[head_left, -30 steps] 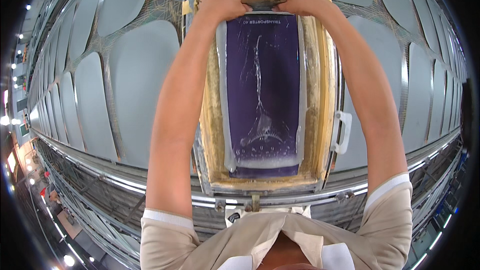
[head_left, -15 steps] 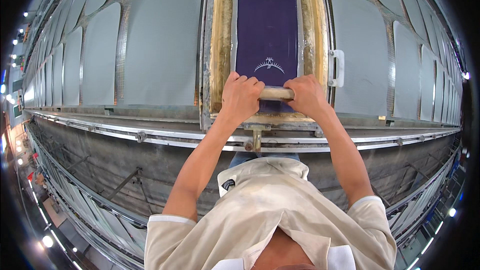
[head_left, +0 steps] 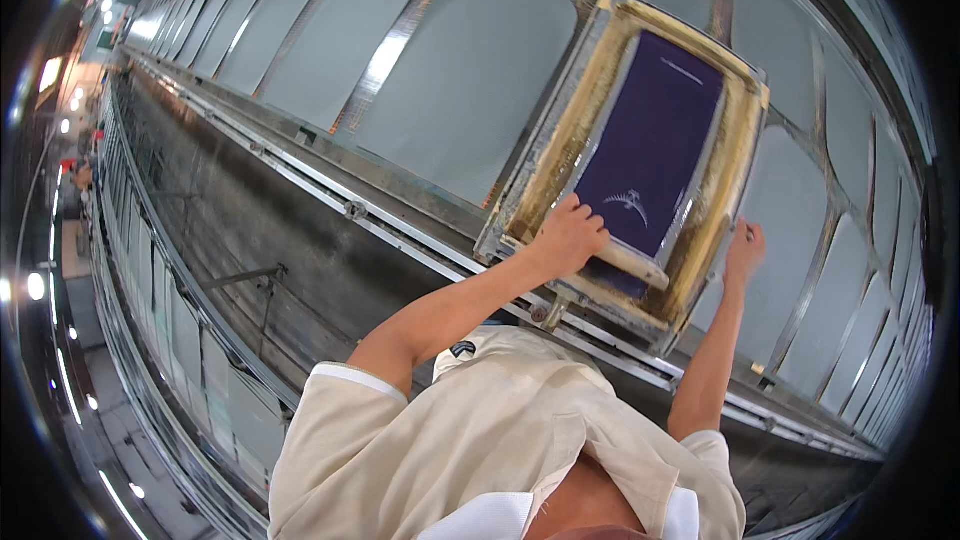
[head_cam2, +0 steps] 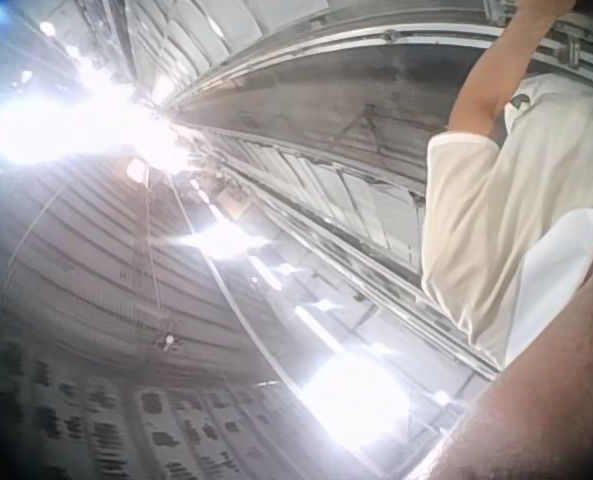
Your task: The person uses a squeegee to spread a purple viscous substance across a screen printing frame. Another person pours a clear liquid onto the screen, and the person continues to spread the mixture with the squeegee.
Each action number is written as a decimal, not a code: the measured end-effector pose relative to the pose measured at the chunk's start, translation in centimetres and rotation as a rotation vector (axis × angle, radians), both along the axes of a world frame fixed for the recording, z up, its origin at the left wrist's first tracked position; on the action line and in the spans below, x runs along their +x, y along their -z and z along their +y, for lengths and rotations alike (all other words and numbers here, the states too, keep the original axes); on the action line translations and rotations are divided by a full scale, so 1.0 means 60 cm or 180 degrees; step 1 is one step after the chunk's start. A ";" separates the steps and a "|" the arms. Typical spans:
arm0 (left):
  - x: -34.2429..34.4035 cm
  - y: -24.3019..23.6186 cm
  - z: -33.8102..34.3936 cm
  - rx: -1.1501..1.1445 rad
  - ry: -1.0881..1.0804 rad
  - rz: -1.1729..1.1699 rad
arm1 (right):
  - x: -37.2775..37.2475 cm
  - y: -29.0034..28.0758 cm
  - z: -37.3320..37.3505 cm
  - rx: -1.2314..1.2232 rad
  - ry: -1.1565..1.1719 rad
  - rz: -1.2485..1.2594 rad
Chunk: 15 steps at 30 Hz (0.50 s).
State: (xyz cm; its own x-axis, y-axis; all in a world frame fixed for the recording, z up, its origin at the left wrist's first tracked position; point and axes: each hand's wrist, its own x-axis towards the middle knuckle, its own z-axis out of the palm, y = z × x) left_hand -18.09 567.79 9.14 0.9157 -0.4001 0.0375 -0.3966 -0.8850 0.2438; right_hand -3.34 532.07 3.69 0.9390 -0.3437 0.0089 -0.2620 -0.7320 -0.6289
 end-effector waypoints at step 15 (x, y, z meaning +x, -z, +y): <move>-0.055 -0.089 0.426 -0.0146 -0.0327 -0.0482 | 0.010 -0.025 0.478 0.1185 -0.0128 -0.0342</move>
